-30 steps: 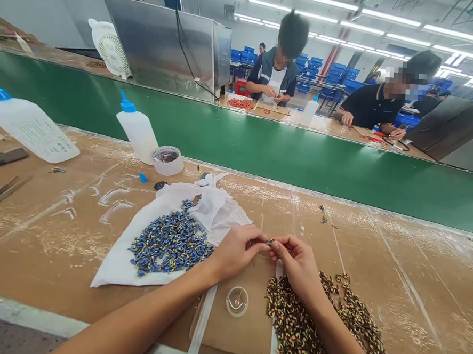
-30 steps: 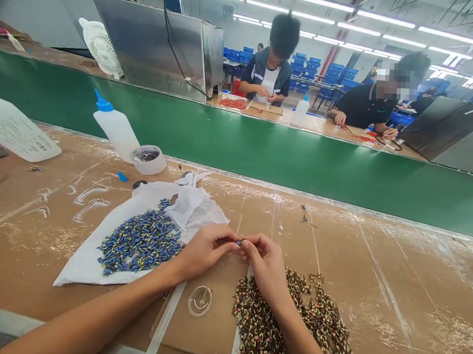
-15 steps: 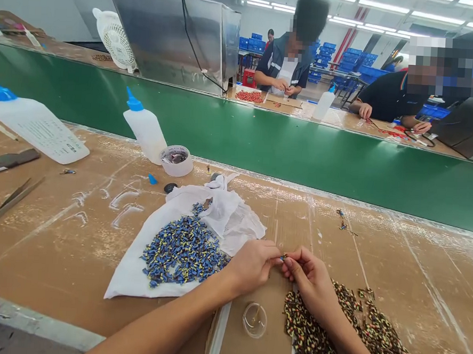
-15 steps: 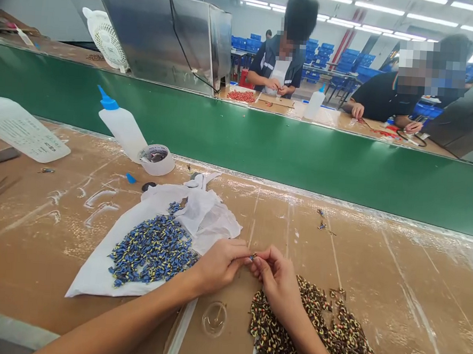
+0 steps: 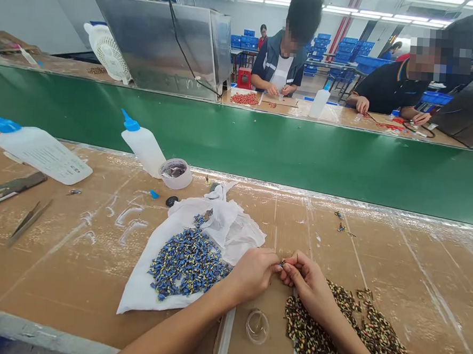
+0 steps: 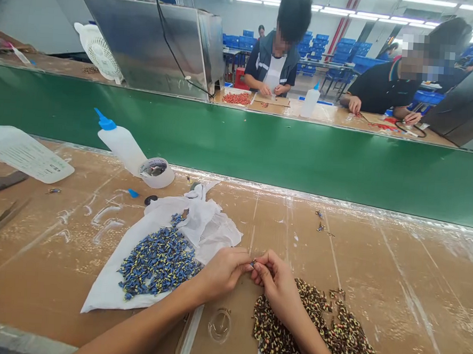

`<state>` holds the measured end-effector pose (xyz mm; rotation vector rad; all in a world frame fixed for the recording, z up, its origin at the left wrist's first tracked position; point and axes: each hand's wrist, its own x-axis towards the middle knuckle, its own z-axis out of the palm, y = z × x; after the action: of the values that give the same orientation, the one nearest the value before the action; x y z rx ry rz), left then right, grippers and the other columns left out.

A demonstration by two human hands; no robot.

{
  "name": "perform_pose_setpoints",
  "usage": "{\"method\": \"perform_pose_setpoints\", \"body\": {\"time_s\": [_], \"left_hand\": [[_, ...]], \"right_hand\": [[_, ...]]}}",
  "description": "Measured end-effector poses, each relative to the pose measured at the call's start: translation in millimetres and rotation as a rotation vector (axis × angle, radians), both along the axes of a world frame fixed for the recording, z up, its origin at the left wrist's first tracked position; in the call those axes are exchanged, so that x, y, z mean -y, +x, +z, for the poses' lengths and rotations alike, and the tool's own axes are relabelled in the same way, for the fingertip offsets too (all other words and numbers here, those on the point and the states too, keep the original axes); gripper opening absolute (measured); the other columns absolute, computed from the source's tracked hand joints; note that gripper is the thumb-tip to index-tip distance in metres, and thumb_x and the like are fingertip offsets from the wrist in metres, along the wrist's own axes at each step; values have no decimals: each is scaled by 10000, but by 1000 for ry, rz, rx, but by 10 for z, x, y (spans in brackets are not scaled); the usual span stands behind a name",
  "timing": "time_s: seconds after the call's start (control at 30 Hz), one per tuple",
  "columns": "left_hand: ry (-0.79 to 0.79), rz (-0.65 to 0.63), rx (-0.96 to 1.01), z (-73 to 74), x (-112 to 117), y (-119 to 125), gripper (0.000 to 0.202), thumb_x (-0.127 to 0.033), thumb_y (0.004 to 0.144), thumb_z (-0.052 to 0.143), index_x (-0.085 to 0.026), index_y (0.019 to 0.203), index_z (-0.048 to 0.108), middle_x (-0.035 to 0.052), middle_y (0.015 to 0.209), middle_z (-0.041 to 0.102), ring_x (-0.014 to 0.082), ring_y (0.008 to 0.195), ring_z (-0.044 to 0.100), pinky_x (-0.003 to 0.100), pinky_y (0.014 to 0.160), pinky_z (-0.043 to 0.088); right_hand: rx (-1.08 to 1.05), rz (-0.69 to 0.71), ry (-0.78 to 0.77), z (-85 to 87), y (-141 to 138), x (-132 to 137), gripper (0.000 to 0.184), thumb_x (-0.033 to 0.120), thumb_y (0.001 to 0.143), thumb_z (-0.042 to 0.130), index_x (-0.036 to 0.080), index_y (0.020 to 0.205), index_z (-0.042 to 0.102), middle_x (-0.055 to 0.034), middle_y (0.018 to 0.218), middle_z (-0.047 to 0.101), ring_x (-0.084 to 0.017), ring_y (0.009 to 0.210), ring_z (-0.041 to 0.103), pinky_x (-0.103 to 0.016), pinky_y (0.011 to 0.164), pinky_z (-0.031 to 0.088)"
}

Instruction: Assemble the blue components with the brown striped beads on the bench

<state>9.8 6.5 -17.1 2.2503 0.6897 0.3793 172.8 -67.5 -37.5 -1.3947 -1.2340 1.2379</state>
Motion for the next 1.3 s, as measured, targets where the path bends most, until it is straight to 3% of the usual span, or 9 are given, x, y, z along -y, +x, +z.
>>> {"method": "perform_pose_setpoints", "body": {"time_s": [0.1, 0.23, 0.33, 0.5, 0.63, 0.8, 1.03, 1.13, 1.3], "left_hand": [[-100, 10, 12, 109, -22, -27, 202, -164, 881, 488, -168, 801, 674, 22, 792, 665, 151, 748, 584, 239, 696, 400], [-244, 71, 21, 208, -51, -86, 216, -267, 871, 542, -176, 1016, 674, 25, 863, 686, 154, 754, 579, 238, 685, 404], [-252, 113, -23, 252, -80, -117, 255, -310, 872, 531, -172, 1038, 667, 27, 875, 685, 157, 746, 558, 242, 676, 395], [-216, 112, -98, 310, -111, -125, 259, -353, 875, 504, -186, 979, 672, 9, 828, 662, 160, 746, 533, 245, 674, 379], [-177, 110, -121, 320, -117, -142, 260, -365, 875, 495, -190, 957, 670, 12, 848, 662, 170, 776, 538, 254, 698, 383], [-143, 98, -103, 290, -96, -164, 247, -356, 872, 499, -196, 944, 674, 7, 843, 661, 169, 775, 543, 253, 700, 384], [-149, 95, -66, 296, -76, -121, 273, -340, 880, 459, -160, 857, 662, 14, 763, 656, 156, 718, 558, 234, 674, 398], [-37, 113, -94, 495, -49, -185, 260, -346, 864, 481, -167, 810, 662, 13, 745, 649, 161, 714, 545, 230, 657, 391], [154, 333, 24, 909, 199, -601, 347, -432, 936, 403, -190, 865, 641, 26, 796, 668, 183, 748, 586, 252, 697, 437]], "right_hand": [[-46, -20, -9, 40, 3, -29, 360, 542, 876, 553, 190, 805, 560, -33, 689, 622, -154, 596, 551, -278, 559, 444], [-91, -53, 36, 114, 46, -64, 384, 562, 857, 568, 180, 832, 571, -44, 702, 647, -152, 593, 562, -274, 550, 439], [-99, -127, 70, 209, 180, -111, 426, 603, 832, 567, 177, 842, 562, -62, 735, 677, -160, 605, 586, -280, 561, 454], [41, -299, 122, 296, 790, -330, 422, 578, 813, 588, 156, 821, 602, -58, 726, 670, -159, 574, 562, -270, 527, 415], [204, -447, 103, 232, 1357, -611, 308, 413, 782, 696, 148, 660, 598, 9, 599, 572, -139, 576, 522, -262, 567, 408], [283, -473, 42, 223, 1619, -764, 268, 373, 896, 605, 137, 767, 601, 42, 646, 569, -95, 537, 520, -249, 575, 447], [240, -553, 129, 401, 1560, -192, 492, 647, 795, 509, 168, 695, 563, 10, 537, 490, -151, 513, 461, -248, 479, 343], [185, -584, 178, 422, 1381, 227, 554, 734, 770, 453, 205, 607, 436, 49, 501, 370, -117, 465, 357, -232, 450, 294], [35, -653, 257, 349, 894, 883, 567, 733, 809, 427, 224, 584, 319, 51, 525, 313, -109, 478, 313, -231, 452, 297]]}}
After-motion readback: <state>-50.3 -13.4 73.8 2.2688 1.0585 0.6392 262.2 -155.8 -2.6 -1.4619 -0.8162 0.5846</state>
